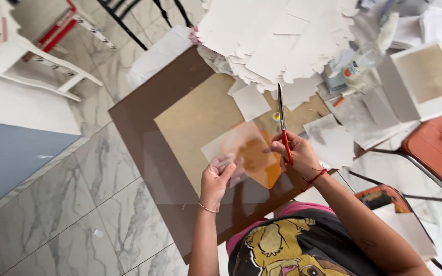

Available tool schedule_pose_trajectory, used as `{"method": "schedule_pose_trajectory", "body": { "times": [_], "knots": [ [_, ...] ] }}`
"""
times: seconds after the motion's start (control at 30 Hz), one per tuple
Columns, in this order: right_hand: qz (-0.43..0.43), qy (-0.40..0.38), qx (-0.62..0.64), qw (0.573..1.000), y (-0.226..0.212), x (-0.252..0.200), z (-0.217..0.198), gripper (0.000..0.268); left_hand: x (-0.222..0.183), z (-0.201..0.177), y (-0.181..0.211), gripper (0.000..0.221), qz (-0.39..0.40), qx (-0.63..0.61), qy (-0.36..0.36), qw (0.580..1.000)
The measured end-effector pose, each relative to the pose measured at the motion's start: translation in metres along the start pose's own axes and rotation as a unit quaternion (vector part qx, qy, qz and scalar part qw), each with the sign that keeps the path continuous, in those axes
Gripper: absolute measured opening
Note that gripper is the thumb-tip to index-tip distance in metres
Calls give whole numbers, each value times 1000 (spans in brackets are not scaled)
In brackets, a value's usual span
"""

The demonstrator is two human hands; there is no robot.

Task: Cutting a thin plastic sheet with scissors on a work table

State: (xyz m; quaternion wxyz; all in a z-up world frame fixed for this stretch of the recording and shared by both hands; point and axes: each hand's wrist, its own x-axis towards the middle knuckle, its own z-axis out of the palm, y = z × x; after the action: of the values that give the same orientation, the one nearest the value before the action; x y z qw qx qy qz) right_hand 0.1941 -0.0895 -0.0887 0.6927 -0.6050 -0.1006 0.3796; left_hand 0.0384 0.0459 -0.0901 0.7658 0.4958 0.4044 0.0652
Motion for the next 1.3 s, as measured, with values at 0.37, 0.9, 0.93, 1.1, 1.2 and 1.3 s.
{"method": "schedule_pose_trajectory", "body": {
  "times": [0.37,0.9,0.93,1.1,1.2,1.3],
  "knots": [
    [6,189,-75,979,4,-42,-94,23,1,47,-55,66,69,-26,-157,985],
    [-138,326,-567,744,160,-26,-290,31,-29,-109,-163,31,84,231,361,900],
    [-137,313,-568,749,136,-29,-263,31,-34,-110,-151,31,77,231,372,896],
    [-114,167,-365,909,96,-34,-230,35,-33,-135,-161,50,-99,-410,415,806],
    [-84,208,-315,922,72,-43,-198,31,-28,-132,-157,33,-158,-434,373,805],
    [50,302,-266,914,49,-37,-159,41,-8,-133,-167,46,-189,-419,380,803]
  ]
}}
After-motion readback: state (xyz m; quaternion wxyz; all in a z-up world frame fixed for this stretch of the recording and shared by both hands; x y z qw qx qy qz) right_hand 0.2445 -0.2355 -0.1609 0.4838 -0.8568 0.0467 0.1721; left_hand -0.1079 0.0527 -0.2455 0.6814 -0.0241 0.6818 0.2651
